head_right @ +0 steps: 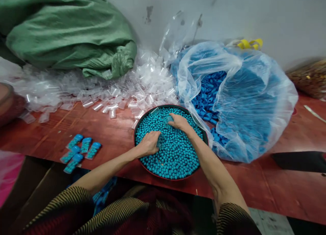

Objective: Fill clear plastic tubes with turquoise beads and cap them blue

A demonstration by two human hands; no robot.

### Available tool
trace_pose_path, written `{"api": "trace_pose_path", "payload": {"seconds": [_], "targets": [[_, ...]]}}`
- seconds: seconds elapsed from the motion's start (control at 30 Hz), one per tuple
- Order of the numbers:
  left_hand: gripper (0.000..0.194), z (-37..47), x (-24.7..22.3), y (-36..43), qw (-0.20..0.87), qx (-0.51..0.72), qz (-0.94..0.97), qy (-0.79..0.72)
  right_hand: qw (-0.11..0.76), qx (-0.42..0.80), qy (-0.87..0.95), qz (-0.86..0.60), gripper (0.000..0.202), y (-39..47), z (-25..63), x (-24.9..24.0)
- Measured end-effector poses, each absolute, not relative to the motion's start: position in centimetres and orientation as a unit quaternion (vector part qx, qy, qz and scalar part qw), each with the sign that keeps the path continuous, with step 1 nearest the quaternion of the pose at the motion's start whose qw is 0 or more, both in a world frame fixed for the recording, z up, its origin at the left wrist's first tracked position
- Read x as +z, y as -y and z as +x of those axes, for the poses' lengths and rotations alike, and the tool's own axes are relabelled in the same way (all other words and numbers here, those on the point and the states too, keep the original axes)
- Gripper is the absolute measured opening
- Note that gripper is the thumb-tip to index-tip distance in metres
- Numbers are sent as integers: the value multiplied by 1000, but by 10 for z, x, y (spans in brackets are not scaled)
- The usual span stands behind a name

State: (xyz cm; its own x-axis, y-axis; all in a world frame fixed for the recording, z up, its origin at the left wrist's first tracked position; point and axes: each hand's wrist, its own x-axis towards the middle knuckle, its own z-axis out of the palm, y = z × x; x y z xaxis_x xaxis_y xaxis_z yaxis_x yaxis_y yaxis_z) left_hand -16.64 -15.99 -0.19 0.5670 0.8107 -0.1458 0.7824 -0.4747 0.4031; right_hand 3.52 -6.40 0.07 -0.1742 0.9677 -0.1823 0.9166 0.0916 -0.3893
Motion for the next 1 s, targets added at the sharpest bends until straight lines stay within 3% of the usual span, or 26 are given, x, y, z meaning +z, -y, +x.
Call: {"api": "trace_pose_path", "payload": {"seconds": [0.1,0.23,0.3,0.43,0.73,1.0], "targets": [[49,-169,-1,159,237,64,845,-475,78,207,731,-646,27,75,41,7],[55,-170,-3,162,248,116,847,-455,249,289,670,-637,26,114,33,5],[59,-170,-6,165,248,109,855,-442,291,350,647,-612,21,138,24,-2],[58,-170,-10,167,235,70,862,-443,272,332,686,-587,7,163,12,-11],[54,-167,2,154,235,15,881,-410,234,281,748,-554,27,148,14,-16],[72,-166,-2,150,227,-2,885,-406,129,256,793,-537,31,128,10,-10]]}}
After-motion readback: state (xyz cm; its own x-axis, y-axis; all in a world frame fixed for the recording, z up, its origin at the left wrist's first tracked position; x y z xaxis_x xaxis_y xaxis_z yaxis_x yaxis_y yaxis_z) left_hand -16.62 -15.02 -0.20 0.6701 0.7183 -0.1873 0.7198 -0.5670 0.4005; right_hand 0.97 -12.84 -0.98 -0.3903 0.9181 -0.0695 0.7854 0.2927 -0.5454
